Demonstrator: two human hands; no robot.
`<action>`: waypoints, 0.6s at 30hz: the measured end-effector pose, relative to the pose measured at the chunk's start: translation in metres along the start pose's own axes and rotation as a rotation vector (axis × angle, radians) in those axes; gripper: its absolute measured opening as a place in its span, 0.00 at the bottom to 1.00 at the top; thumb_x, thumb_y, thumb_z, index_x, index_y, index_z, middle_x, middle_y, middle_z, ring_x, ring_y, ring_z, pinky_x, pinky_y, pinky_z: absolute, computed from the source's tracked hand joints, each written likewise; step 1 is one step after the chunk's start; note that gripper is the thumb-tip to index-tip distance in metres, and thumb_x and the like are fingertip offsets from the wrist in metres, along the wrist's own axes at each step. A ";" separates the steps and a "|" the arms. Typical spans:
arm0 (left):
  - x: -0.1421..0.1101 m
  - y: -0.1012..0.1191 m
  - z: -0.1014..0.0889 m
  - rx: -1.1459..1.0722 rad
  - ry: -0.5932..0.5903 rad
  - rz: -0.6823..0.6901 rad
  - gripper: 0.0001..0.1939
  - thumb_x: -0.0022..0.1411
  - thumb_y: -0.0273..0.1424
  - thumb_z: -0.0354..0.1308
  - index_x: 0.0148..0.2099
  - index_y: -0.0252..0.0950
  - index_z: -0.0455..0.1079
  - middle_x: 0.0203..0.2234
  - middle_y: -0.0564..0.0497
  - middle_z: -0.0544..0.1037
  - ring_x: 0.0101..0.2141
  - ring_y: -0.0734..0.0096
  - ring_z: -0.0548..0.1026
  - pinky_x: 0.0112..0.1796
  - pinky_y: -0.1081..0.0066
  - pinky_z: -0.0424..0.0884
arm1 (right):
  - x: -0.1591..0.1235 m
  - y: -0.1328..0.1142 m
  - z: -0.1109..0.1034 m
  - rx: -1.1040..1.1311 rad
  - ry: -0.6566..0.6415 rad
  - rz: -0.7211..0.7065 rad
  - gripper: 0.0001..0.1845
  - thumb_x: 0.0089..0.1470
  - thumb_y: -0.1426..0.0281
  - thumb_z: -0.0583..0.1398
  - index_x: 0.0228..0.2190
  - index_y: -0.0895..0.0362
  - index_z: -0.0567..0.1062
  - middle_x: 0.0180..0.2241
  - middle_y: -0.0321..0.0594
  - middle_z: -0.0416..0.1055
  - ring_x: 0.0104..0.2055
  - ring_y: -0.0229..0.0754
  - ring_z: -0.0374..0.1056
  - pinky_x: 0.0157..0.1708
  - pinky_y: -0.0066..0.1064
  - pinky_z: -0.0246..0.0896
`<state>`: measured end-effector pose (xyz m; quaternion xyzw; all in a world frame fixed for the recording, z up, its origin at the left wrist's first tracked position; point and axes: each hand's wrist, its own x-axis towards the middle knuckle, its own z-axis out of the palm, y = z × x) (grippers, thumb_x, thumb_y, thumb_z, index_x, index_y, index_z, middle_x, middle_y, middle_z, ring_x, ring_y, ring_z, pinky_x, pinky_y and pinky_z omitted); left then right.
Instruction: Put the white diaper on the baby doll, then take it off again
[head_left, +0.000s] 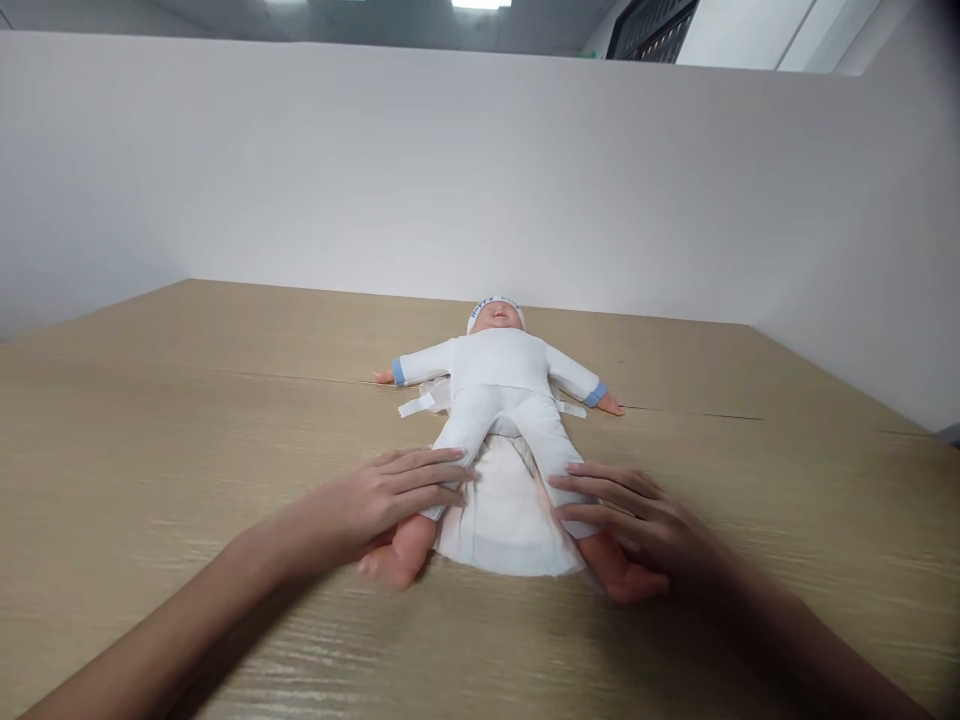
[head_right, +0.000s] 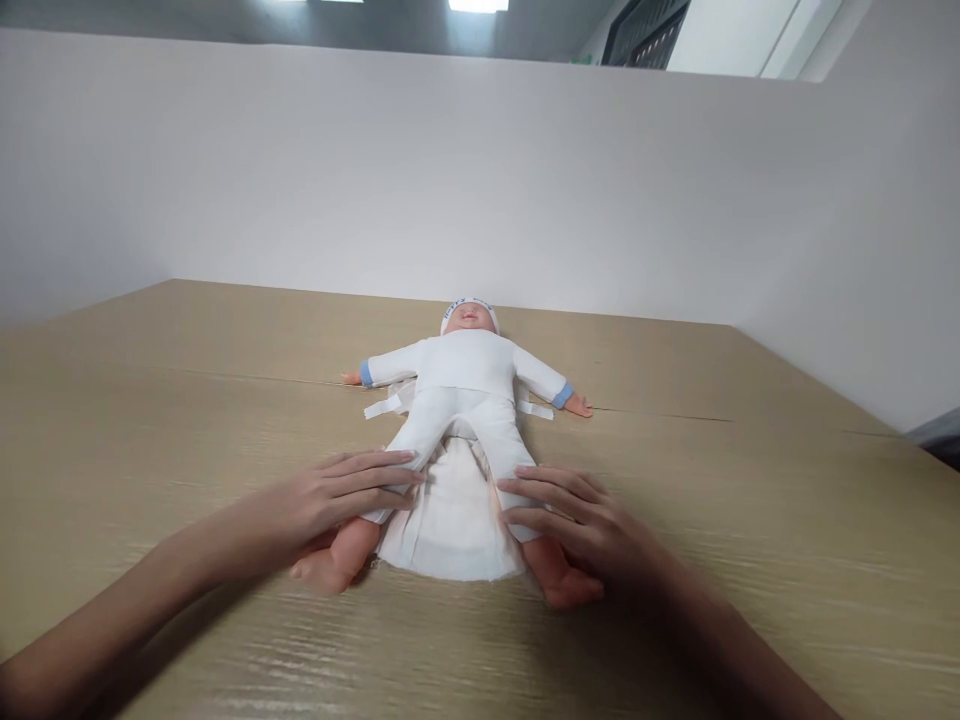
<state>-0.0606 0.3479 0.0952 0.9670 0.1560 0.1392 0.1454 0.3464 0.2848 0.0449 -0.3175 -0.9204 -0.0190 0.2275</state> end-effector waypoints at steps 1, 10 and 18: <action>0.000 0.000 0.000 0.006 0.002 0.001 0.35 0.72 0.19 0.59 0.74 0.50 0.64 0.71 0.51 0.70 0.74 0.61 0.62 0.72 0.53 0.65 | 0.000 0.000 0.000 -0.006 0.006 -0.011 0.21 0.72 0.71 0.57 0.61 0.45 0.77 0.67 0.40 0.74 0.72 0.49 0.66 0.67 0.45 0.69; -0.003 -0.002 0.004 0.091 -0.084 -0.021 0.29 0.77 0.24 0.55 0.75 0.46 0.62 0.75 0.52 0.65 0.76 0.62 0.56 0.74 0.56 0.61 | 0.001 0.000 -0.004 -0.034 0.005 -0.070 0.21 0.72 0.71 0.59 0.63 0.51 0.76 0.68 0.43 0.73 0.73 0.47 0.65 0.69 0.40 0.66; -0.001 0.006 -0.005 -0.072 -0.136 -0.092 0.32 0.76 0.22 0.53 0.76 0.51 0.61 0.75 0.55 0.64 0.77 0.62 0.56 0.73 0.56 0.62 | -0.001 0.002 -0.012 0.195 -0.110 0.089 0.25 0.72 0.72 0.60 0.67 0.46 0.74 0.70 0.40 0.70 0.73 0.47 0.64 0.69 0.38 0.69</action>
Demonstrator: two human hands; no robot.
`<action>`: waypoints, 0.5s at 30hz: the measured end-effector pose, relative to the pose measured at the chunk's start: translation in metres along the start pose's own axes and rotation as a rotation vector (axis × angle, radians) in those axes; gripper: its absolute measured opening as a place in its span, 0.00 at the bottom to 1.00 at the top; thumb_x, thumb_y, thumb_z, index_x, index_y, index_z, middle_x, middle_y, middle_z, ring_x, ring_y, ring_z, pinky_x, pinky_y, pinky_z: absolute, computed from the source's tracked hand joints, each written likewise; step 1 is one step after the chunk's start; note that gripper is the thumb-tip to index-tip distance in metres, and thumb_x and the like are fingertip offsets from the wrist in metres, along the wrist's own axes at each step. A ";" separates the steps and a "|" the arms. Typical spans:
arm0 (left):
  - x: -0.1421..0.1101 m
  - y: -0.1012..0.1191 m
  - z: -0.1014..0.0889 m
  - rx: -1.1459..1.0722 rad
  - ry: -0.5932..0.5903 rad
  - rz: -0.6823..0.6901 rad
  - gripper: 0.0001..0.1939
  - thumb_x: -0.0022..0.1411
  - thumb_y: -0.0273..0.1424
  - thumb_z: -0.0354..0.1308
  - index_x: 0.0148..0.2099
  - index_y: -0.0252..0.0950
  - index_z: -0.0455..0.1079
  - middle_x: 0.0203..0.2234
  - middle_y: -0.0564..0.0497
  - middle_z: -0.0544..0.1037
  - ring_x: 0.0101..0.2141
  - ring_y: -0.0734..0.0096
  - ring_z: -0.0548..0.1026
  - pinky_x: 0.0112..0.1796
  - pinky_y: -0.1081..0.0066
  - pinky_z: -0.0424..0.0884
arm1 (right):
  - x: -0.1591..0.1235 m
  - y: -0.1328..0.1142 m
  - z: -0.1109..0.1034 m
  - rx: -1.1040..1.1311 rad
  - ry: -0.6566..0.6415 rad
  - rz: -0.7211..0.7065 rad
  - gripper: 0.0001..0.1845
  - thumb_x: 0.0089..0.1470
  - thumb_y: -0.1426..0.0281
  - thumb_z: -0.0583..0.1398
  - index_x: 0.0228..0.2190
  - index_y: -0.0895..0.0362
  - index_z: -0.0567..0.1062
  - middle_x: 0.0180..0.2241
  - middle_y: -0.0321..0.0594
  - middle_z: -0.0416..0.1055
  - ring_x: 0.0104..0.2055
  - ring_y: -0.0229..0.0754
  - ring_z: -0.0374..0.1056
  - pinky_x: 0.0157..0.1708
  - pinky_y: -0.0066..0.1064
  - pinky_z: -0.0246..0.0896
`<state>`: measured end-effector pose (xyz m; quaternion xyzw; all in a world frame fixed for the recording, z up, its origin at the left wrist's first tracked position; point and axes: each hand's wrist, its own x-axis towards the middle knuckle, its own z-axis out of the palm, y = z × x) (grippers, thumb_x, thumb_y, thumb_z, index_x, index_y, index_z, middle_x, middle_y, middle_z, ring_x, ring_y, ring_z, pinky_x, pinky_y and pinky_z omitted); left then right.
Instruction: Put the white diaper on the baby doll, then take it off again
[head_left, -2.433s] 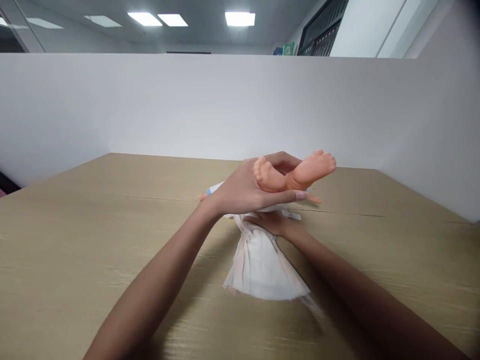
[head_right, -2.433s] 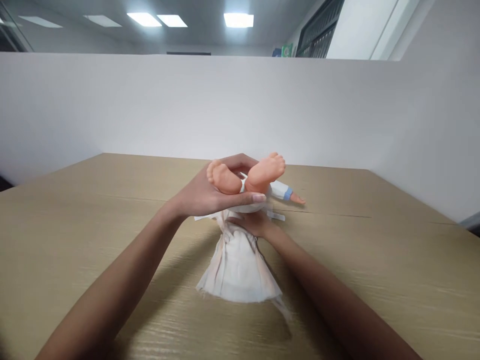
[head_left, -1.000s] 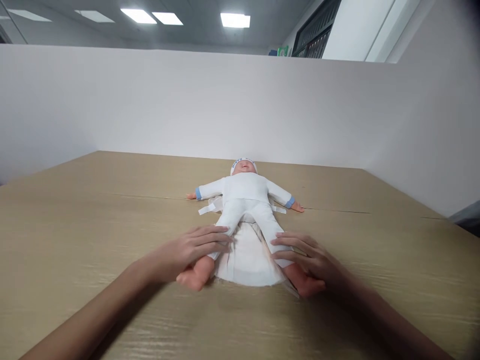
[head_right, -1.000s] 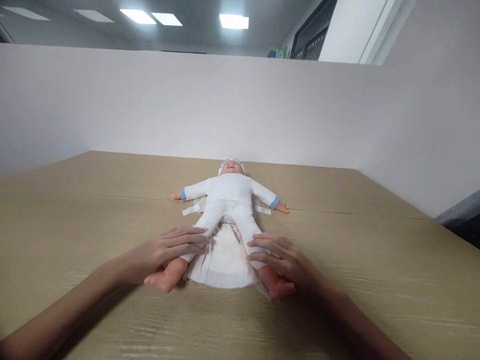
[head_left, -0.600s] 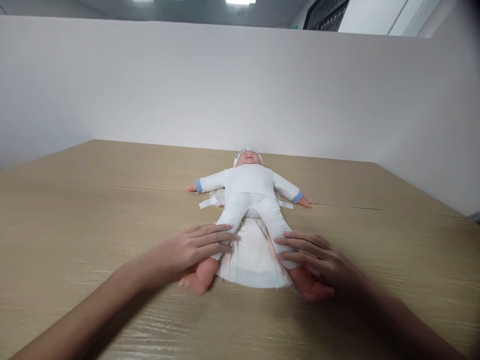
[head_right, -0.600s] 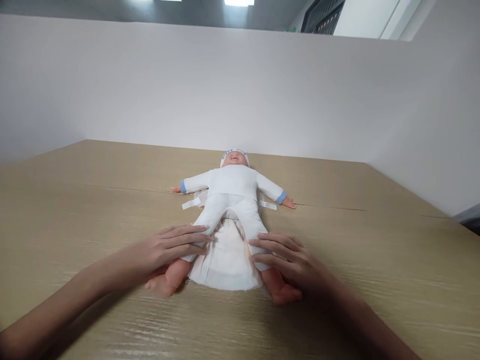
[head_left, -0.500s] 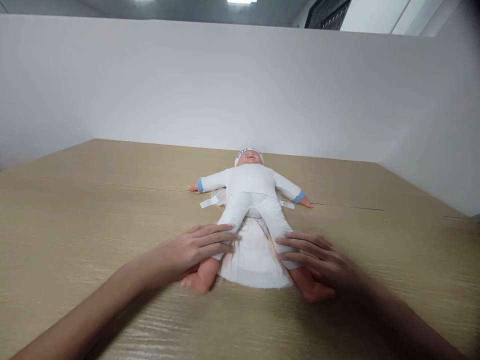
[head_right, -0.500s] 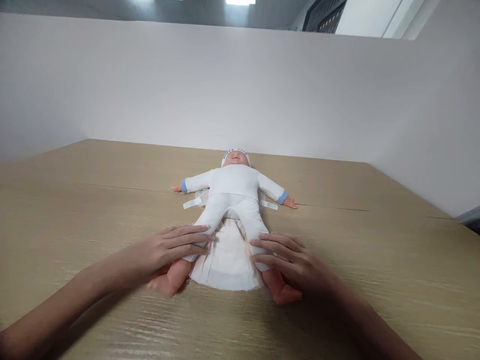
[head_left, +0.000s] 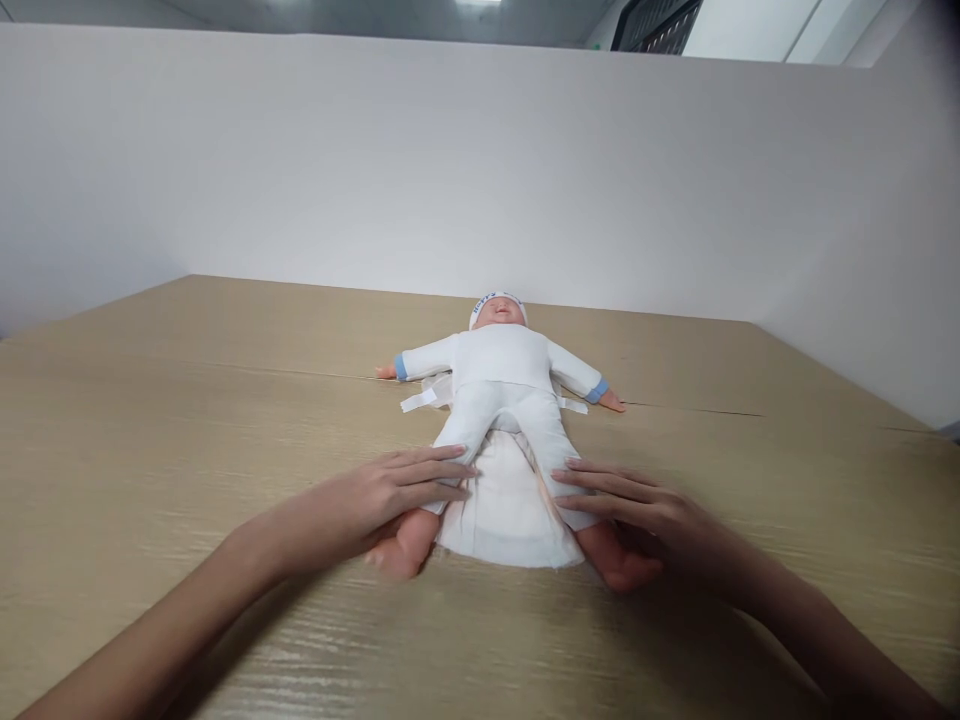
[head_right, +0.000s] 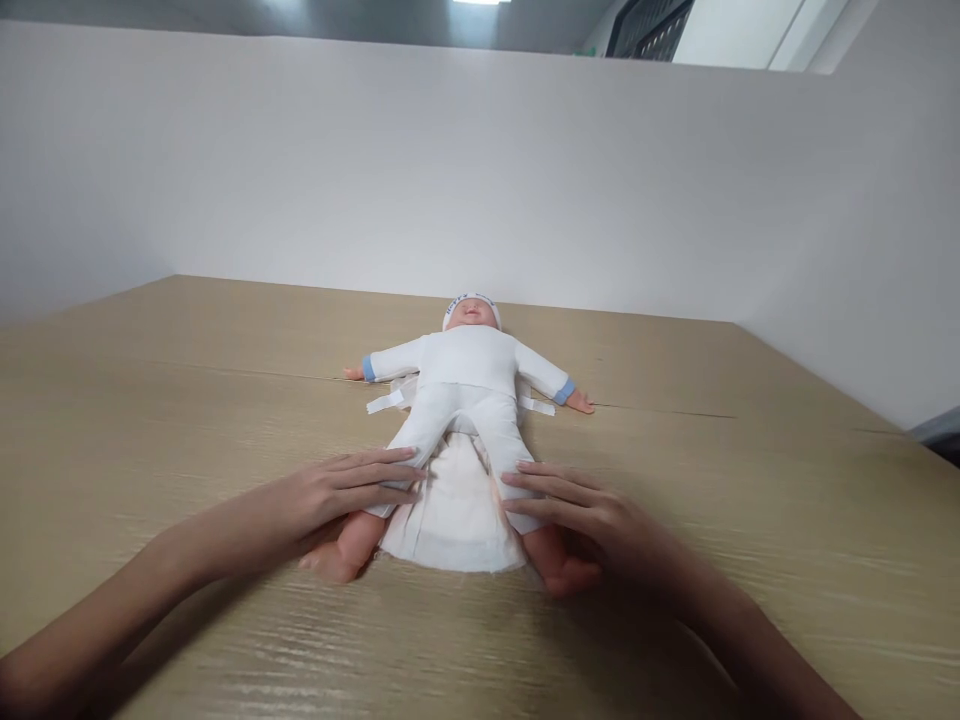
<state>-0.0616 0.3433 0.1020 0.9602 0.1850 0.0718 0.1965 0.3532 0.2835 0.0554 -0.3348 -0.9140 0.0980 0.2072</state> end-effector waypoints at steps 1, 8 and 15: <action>0.001 0.003 -0.001 -0.028 0.013 -0.020 0.31 0.77 0.22 0.52 0.75 0.51 0.62 0.74 0.55 0.66 0.76 0.63 0.57 0.73 0.56 0.64 | -0.001 0.002 -0.001 0.031 -0.016 0.020 0.25 0.73 0.71 0.59 0.67 0.45 0.74 0.70 0.39 0.69 0.74 0.47 0.64 0.69 0.39 0.68; 0.013 0.031 0.012 -0.016 0.144 -0.167 0.26 0.71 0.48 0.65 0.64 0.45 0.69 0.63 0.46 0.76 0.70 0.48 0.66 0.68 0.48 0.69 | 0.003 -0.003 -0.010 0.182 -0.031 0.119 0.24 0.75 0.71 0.52 0.63 0.43 0.78 0.69 0.38 0.71 0.72 0.48 0.66 0.71 0.44 0.67; 0.030 0.046 0.050 0.195 0.269 -0.314 0.16 0.68 0.33 0.65 0.55 0.37 0.68 0.59 0.37 0.75 0.65 0.42 0.68 0.63 0.44 0.70 | 0.013 -0.050 0.005 -0.060 0.056 0.222 0.34 0.64 0.56 0.67 0.67 0.50 0.69 0.68 0.50 0.70 0.71 0.59 0.66 0.68 0.53 0.68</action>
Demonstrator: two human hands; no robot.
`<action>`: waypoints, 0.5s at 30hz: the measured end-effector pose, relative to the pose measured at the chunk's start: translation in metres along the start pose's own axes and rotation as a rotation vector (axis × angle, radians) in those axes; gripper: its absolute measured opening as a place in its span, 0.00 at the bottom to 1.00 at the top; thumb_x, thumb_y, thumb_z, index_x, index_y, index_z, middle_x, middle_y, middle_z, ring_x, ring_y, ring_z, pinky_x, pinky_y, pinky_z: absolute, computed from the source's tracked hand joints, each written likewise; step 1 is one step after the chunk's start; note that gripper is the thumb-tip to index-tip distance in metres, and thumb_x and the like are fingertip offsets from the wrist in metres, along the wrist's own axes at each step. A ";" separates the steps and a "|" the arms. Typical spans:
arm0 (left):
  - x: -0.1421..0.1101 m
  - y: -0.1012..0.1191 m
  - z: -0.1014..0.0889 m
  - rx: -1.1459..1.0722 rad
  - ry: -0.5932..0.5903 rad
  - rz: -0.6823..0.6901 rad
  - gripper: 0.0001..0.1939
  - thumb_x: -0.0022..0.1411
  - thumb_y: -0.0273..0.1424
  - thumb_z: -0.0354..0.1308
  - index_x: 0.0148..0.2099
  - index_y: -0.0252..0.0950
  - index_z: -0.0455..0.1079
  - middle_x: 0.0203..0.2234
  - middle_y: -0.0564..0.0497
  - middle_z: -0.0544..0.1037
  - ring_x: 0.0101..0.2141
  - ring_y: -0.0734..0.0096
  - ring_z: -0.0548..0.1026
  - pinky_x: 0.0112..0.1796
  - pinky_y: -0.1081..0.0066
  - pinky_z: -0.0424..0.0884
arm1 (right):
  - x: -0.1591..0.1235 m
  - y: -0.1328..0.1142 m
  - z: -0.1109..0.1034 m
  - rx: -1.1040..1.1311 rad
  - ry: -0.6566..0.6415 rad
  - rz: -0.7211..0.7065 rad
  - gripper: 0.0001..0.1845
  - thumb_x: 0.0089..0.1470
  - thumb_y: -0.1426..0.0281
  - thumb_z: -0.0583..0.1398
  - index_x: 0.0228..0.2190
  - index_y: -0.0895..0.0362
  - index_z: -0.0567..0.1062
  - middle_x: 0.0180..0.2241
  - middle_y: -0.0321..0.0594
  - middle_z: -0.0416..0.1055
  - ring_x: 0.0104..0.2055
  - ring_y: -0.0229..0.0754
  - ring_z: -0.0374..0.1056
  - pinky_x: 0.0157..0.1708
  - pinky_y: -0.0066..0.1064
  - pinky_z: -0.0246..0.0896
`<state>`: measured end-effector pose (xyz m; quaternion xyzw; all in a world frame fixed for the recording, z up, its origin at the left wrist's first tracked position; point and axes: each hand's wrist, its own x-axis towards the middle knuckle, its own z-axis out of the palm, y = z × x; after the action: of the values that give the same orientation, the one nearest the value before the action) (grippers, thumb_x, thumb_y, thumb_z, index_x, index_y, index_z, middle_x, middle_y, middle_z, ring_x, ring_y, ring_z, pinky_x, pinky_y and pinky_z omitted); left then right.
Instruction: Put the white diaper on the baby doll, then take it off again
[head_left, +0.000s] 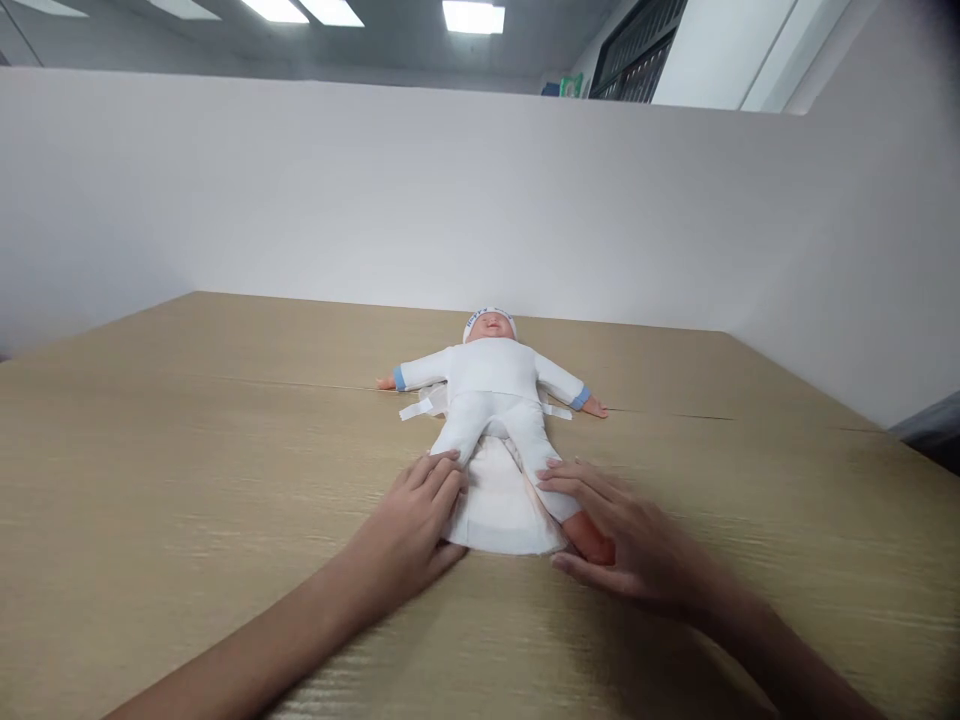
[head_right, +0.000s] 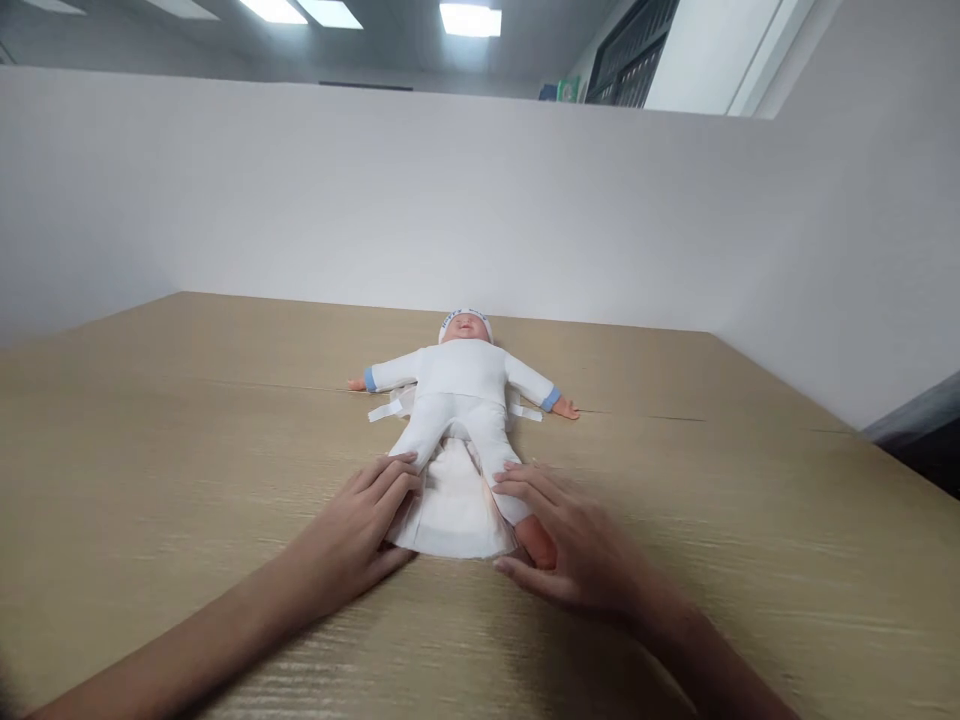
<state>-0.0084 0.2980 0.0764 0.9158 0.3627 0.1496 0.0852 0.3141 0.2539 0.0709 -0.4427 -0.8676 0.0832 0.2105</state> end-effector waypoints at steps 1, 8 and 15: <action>0.001 0.002 0.003 0.026 0.007 -0.013 0.14 0.68 0.30 0.63 0.54 0.36 0.69 0.59 0.37 0.75 0.64 0.42 0.68 0.63 0.43 0.70 | 0.000 -0.005 0.007 -0.053 0.032 -0.008 0.37 0.62 0.55 0.68 0.67 0.52 0.68 0.68 0.51 0.70 0.71 0.61 0.66 0.68 0.55 0.67; 0.011 0.001 -0.012 -0.077 0.068 -0.053 0.09 0.78 0.34 0.50 0.48 0.39 0.71 0.48 0.44 0.79 0.51 0.51 0.71 0.53 0.50 0.72 | 0.010 -0.010 0.038 -0.235 0.175 0.006 0.23 0.69 0.72 0.56 0.63 0.54 0.74 0.59 0.52 0.76 0.63 0.56 0.72 0.59 0.49 0.72; 0.052 -0.025 -0.032 -0.385 0.272 -0.119 0.19 0.76 0.49 0.52 0.53 0.41 0.74 0.54 0.45 0.78 0.58 0.52 0.70 0.62 0.52 0.67 | 0.065 0.010 0.002 0.115 0.298 0.151 0.17 0.74 0.62 0.52 0.39 0.54 0.77 0.39 0.44 0.77 0.42 0.49 0.72 0.45 0.39 0.69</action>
<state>0.0008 0.3536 0.1108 0.8311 0.3889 0.3328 0.2173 0.2874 0.3121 0.0849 -0.5014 -0.7849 0.0815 0.3548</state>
